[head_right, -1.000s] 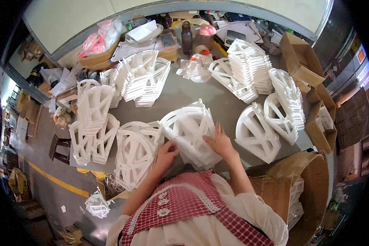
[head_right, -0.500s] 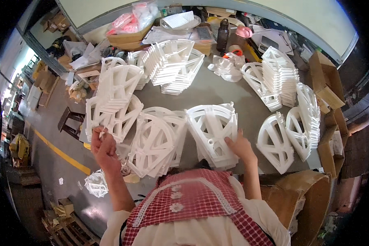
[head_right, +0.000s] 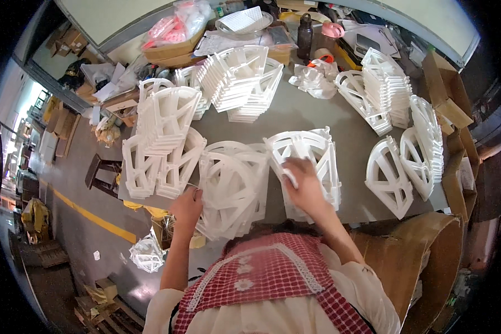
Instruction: The person picks up plastic parts from the floor, carries them to a table, and stacks them into groups.
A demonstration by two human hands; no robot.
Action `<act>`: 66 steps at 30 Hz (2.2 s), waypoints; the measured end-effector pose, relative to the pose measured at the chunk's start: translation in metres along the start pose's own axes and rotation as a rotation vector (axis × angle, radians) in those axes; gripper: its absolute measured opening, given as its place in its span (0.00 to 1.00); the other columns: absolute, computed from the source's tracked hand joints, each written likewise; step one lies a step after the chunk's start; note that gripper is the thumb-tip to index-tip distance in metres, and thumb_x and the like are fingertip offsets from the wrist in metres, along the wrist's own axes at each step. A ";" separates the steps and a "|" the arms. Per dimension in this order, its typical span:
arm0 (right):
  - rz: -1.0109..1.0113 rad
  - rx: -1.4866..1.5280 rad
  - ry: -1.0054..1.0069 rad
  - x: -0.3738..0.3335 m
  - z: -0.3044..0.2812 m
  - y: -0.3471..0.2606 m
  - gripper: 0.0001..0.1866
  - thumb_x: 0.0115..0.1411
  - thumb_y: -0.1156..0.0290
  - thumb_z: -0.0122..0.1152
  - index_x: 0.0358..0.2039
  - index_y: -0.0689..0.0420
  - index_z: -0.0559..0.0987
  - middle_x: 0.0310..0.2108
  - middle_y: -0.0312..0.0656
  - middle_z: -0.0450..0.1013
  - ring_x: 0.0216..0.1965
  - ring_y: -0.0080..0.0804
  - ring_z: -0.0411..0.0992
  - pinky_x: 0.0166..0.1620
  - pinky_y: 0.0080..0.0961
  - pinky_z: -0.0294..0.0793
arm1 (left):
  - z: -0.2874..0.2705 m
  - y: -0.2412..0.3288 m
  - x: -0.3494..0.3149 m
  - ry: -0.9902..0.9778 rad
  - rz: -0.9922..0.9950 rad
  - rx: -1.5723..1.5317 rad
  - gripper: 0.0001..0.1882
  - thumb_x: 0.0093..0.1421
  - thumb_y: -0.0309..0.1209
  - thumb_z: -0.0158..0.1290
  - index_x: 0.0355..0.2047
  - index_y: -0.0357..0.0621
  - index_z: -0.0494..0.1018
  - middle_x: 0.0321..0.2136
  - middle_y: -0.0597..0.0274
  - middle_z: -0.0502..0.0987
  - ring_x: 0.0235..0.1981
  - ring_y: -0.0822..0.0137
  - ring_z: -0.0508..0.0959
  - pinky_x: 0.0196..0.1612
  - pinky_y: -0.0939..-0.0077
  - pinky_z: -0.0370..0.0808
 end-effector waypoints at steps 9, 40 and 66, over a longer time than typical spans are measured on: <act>-0.243 0.210 -0.307 0.029 0.128 -0.064 0.13 0.55 0.75 0.58 0.43 0.57 0.76 0.47 0.46 0.72 0.50 0.48 0.70 0.51 0.41 0.71 | -0.006 -0.006 0.014 0.043 0.051 -0.316 0.10 0.59 0.34 0.53 0.34 0.42 0.78 0.22 0.53 0.79 0.25 0.56 0.79 0.31 0.64 0.73; 0.350 0.742 -0.733 0.080 0.187 -0.089 0.11 0.54 0.65 0.59 0.20 0.58 0.78 0.18 0.40 0.72 0.18 0.29 0.67 0.22 0.27 0.64 | 0.031 -0.027 -0.013 0.059 -0.019 -0.359 0.09 0.62 0.35 0.54 0.39 0.46 0.77 0.21 0.54 0.76 0.19 0.58 0.75 0.26 0.66 0.71; 0.286 0.836 -1.131 0.025 0.127 -0.132 0.08 0.57 0.69 0.61 0.27 0.60 0.77 0.22 0.31 0.72 0.23 0.18 0.69 0.27 0.17 0.69 | 0.049 -0.003 -0.016 0.098 -0.057 -0.594 0.11 0.57 0.33 0.56 0.41 0.53 0.74 0.25 0.55 0.79 0.26 0.53 0.79 0.31 0.62 0.74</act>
Point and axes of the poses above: each hand's wrist, its own x-axis towards the middle knuckle, its own z-axis out of the palm, y = z × x, the point moved 4 cm from there along x, towards the middle knuckle
